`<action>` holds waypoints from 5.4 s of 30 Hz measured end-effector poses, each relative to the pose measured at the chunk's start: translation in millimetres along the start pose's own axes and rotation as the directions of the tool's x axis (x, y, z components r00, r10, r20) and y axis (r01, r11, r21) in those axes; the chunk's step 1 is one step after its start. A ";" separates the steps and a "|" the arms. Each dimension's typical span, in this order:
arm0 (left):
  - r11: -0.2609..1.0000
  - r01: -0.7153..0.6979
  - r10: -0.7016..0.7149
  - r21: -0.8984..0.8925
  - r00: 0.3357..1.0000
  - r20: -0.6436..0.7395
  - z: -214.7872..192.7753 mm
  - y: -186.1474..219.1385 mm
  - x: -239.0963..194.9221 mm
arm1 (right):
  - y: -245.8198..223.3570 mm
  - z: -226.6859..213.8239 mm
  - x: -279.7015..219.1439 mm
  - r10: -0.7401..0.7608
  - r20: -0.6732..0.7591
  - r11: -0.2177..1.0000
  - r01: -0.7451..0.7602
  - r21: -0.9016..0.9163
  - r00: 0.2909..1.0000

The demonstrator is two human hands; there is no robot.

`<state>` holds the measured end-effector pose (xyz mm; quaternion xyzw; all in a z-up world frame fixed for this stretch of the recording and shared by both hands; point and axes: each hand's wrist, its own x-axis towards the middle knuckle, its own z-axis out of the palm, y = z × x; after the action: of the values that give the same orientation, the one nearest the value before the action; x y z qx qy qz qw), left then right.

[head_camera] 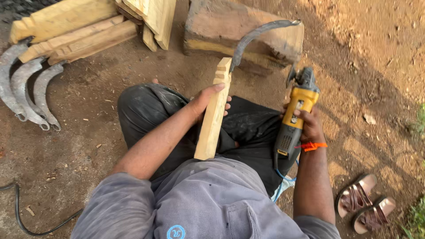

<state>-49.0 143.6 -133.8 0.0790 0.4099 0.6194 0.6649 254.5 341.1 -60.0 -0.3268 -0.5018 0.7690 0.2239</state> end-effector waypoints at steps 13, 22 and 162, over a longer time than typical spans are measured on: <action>0.975 0.094 -0.060 -0.201 0.984 0.168 -30.5 -21.2 5.4 | 22.0 91.4 71.7 -0.007 -0.078 0.957 -0.016 -0.288 0.997; 0.972 0.101 -0.061 -0.213 0.980 0.188 -40.4 -30.3 14.7 | 23.2 102.2 88.3 0.044 -0.056 0.927 -0.061 -0.369 0.997; 0.800 -0.164 0.256 0.577 0.963 -0.082 -54.0 42.2 41.6 | -58.6 144.3 158.6 0.028 -0.035 -0.071 -0.033 -0.997 0.999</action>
<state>-120.0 168.1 -161.8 0.2686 0.6142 0.5443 0.5044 41.7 380.7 -9.4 -0.3989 -0.8968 0.1613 -0.1028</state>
